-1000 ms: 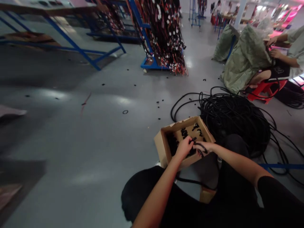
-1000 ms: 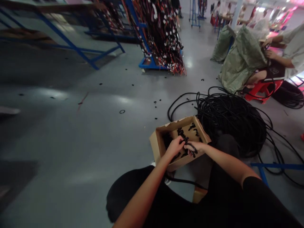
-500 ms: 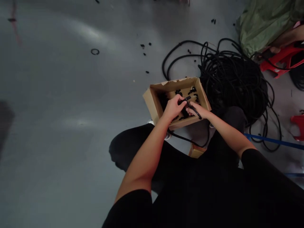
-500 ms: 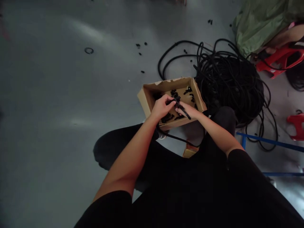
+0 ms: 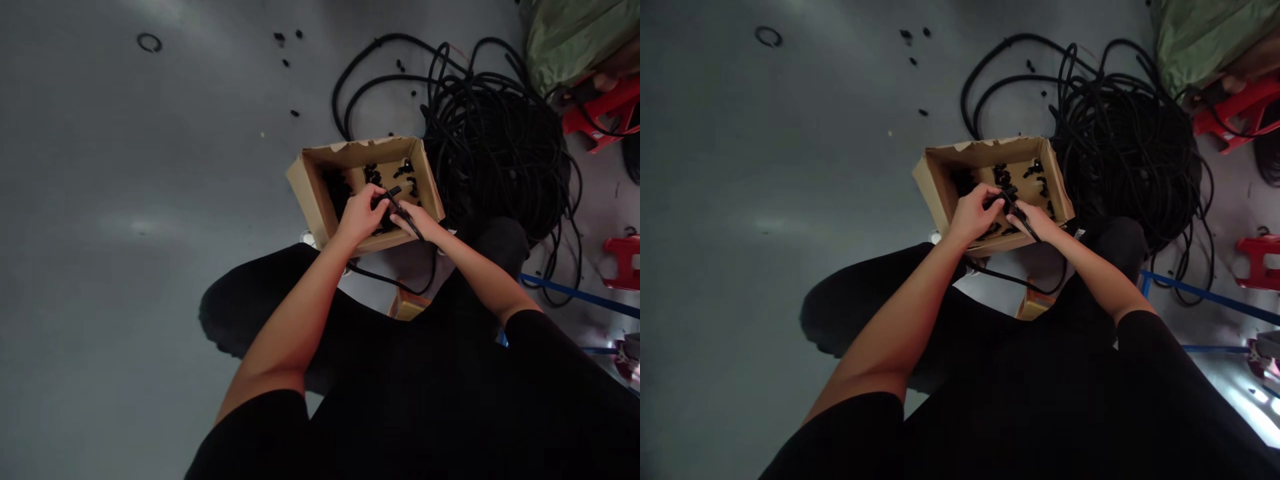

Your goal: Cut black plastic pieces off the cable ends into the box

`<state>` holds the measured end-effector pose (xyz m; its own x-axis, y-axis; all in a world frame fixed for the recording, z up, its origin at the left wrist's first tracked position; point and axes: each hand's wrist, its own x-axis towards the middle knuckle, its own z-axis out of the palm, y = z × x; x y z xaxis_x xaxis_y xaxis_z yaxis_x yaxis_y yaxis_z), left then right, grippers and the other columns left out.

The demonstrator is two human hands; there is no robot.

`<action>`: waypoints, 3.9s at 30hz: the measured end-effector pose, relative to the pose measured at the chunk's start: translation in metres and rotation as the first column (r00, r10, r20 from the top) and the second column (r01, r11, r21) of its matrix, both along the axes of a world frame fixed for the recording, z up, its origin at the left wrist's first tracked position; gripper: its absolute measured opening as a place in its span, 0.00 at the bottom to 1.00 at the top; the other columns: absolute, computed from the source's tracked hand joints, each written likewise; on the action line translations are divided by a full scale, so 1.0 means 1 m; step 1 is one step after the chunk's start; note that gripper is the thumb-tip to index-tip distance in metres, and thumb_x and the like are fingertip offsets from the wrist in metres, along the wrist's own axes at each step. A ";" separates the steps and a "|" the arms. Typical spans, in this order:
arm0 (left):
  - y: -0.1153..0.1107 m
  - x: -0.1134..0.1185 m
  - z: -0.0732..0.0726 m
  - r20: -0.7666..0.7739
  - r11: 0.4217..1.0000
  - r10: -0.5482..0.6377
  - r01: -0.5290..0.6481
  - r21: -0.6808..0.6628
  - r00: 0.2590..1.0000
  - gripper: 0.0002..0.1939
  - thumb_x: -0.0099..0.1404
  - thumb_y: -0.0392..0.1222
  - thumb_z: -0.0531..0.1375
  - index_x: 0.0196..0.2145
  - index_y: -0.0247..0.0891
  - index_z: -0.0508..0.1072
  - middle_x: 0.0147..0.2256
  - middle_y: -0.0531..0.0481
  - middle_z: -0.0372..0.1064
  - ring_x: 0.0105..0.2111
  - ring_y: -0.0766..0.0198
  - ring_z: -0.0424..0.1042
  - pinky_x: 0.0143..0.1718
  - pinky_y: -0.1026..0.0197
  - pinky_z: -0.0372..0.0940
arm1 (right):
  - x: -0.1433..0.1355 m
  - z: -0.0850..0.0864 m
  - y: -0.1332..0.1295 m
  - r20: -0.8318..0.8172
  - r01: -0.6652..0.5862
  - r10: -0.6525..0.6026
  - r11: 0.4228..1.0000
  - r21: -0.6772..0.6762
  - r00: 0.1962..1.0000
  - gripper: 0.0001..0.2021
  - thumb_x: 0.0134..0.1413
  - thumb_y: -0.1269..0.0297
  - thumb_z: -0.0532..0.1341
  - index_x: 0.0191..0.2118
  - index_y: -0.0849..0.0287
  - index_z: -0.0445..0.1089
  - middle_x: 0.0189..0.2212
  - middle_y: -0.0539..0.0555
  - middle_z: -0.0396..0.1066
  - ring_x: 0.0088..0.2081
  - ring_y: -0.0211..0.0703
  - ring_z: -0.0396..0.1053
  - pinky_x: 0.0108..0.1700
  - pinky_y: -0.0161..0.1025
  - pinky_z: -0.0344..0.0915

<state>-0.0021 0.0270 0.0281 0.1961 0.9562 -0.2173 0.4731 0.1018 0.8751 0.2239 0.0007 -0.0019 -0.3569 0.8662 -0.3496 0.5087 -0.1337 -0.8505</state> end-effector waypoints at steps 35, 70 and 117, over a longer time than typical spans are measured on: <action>0.021 -0.034 -0.024 0.507 0.907 0.004 0.210 -0.365 0.862 0.25 0.68 0.61 0.83 0.44 0.41 0.80 0.38 0.47 0.82 0.32 0.63 0.76 0.31 0.65 0.72 | 0.033 -0.012 -0.002 -0.068 -0.153 0.153 0.988 0.007 0.986 0.38 0.68 0.19 0.70 0.53 0.55 0.74 0.37 0.50 0.73 0.41 0.48 0.72 0.48 0.44 0.69; 0.005 0.006 -0.026 0.264 0.980 0.029 0.025 -0.198 0.964 0.24 0.71 0.59 0.81 0.42 0.42 0.76 0.41 0.46 0.83 0.38 0.55 0.80 0.41 0.55 0.76 | 0.020 -0.011 -0.003 -0.042 -0.094 0.092 0.995 -0.037 0.995 0.28 0.80 0.29 0.64 0.55 0.51 0.68 0.43 0.53 0.76 0.49 0.54 0.80 0.62 0.57 0.81; 0.017 -0.012 -0.025 0.232 0.869 -0.296 0.362 -0.337 0.926 0.16 0.85 0.46 0.65 0.36 0.41 0.74 0.33 0.46 0.86 0.21 0.66 0.69 0.27 0.63 0.62 | 0.036 -0.013 0.004 0.131 -0.235 0.234 0.972 -0.008 0.963 0.13 0.69 0.51 0.64 0.46 0.56 0.75 0.39 0.56 0.80 0.42 0.50 0.75 0.53 0.45 0.70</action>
<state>-0.0146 0.0438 0.0028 0.5503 0.6868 -0.4748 0.3863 0.2948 0.8740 0.2600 0.0045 -0.0147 -0.5023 0.7665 -0.4002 0.6312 0.0087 -0.7755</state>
